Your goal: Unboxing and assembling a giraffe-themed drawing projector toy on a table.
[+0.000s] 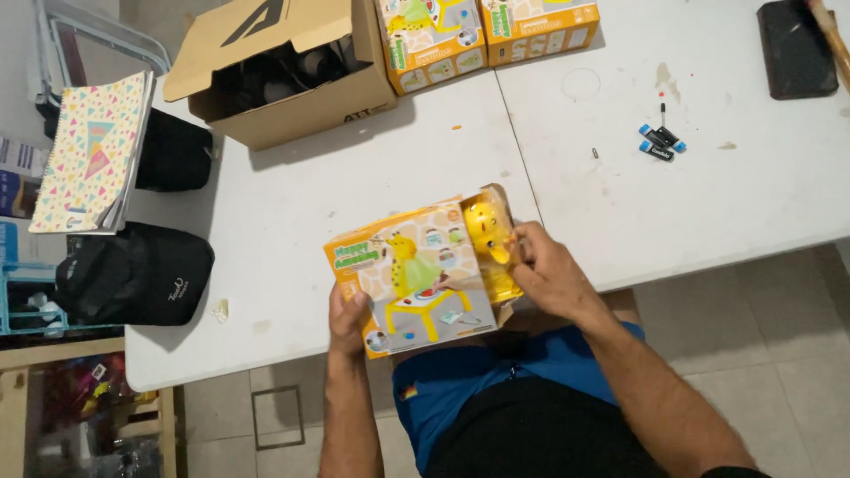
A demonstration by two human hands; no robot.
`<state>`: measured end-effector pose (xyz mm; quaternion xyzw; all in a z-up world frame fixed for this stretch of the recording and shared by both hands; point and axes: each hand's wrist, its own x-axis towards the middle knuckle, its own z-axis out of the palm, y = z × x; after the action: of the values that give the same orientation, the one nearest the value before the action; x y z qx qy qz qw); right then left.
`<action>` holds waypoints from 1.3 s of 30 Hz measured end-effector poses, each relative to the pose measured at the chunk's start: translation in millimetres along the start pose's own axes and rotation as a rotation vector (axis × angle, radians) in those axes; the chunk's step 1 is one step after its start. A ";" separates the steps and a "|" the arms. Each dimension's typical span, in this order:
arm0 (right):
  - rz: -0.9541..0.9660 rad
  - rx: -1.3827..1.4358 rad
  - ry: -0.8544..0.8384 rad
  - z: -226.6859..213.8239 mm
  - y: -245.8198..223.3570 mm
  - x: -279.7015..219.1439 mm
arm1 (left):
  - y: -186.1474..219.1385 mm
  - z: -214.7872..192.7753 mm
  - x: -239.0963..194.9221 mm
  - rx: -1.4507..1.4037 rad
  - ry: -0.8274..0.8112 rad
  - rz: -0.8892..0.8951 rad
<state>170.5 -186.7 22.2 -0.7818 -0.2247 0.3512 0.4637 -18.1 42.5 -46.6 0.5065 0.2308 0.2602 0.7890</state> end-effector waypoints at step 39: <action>-0.403 1.048 -0.047 -8.3 115.5 49.5 | -4.3 108.0 27.5 -0.226 -0.217 -0.254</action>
<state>212.1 -212.1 -93.9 -0.3803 -0.1753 0.3378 0.8429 71.3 -14.6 -12.2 0.4068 0.1757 0.1268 0.8875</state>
